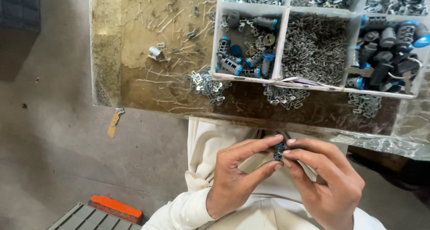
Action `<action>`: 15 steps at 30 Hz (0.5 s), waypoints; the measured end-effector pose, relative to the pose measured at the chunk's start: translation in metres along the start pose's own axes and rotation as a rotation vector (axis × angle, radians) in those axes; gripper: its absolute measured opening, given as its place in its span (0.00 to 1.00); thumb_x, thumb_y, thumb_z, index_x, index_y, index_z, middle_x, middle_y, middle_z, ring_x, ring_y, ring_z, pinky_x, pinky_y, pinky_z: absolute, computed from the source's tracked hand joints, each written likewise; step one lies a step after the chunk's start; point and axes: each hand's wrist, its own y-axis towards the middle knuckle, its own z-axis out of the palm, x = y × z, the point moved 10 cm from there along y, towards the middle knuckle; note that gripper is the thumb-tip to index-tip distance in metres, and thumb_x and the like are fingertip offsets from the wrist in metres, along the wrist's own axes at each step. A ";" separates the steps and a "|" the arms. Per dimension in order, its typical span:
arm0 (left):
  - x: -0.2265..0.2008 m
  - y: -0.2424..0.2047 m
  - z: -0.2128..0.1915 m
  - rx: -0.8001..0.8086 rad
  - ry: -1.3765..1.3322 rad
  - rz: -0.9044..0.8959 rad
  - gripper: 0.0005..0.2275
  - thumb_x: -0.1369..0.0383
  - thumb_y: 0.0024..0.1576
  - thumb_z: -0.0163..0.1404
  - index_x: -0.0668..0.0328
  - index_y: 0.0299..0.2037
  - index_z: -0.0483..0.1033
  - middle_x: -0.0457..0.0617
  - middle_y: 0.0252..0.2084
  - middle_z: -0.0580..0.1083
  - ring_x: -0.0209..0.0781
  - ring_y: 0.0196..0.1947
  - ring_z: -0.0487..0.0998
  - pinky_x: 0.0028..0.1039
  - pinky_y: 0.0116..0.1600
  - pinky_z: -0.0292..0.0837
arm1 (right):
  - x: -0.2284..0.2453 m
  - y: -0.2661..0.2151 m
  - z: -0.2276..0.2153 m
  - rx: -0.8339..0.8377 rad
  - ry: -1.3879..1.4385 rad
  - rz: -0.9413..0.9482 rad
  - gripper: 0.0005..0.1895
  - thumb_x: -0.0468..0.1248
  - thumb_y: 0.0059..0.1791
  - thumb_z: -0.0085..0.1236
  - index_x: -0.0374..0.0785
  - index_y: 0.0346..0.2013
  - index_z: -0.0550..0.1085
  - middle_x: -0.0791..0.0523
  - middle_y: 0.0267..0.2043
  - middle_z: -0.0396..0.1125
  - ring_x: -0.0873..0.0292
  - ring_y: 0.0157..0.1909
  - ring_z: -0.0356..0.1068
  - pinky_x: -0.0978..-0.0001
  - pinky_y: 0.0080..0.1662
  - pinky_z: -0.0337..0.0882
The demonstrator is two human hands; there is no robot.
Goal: The person assembles small cylindrical key components by hand, inserting metal pins into blue-and-black bodies and placing the finished units into a compartmentalized tray. The person repeatedly picks parts from the tray and assembles them one at a time.
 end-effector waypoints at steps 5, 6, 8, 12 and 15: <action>-0.001 0.000 -0.004 0.001 0.004 -0.021 0.20 0.77 0.56 0.61 0.64 0.60 0.78 0.55 0.52 0.81 0.40 0.50 0.83 0.26 0.57 0.78 | 0.008 -0.001 0.004 0.002 -0.118 0.005 0.07 0.29 0.46 0.66 0.34 0.39 0.79 0.52 0.46 0.74 0.57 0.48 0.78 0.70 0.48 0.78; -0.002 0.000 -0.004 0.006 -0.004 -0.008 0.20 0.76 0.57 0.61 0.64 0.60 0.77 0.55 0.53 0.81 0.40 0.51 0.83 0.26 0.57 0.78 | 0.009 -0.001 0.005 -0.010 -0.129 -0.006 0.07 0.29 0.47 0.66 0.34 0.39 0.79 0.51 0.46 0.74 0.58 0.48 0.78 0.70 0.48 0.79; -0.006 -0.001 -0.005 0.003 0.008 0.024 0.20 0.76 0.57 0.61 0.63 0.60 0.77 0.55 0.54 0.81 0.40 0.53 0.83 0.26 0.58 0.78 | 0.012 -0.001 0.006 -0.021 -0.147 -0.029 0.07 0.29 0.48 0.66 0.34 0.40 0.79 0.51 0.46 0.74 0.58 0.48 0.78 0.70 0.49 0.79; 0.004 -0.004 -0.010 -0.024 0.002 -0.040 0.20 0.76 0.55 0.62 0.64 0.59 0.78 0.53 0.51 0.82 0.38 0.49 0.83 0.25 0.55 0.78 | 0.024 -0.003 0.008 -0.013 -0.157 -0.064 0.10 0.28 0.49 0.63 0.35 0.45 0.80 0.50 0.49 0.75 0.57 0.50 0.78 0.72 0.48 0.79; 0.015 -0.008 -0.011 -0.010 -0.145 -0.108 0.19 0.77 0.57 0.61 0.66 0.60 0.77 0.51 0.51 0.81 0.36 0.49 0.81 0.26 0.57 0.78 | 0.032 0.002 0.010 -0.022 -0.161 -0.072 0.10 0.27 0.49 0.61 0.35 0.45 0.79 0.49 0.48 0.74 0.56 0.48 0.78 0.69 0.48 0.78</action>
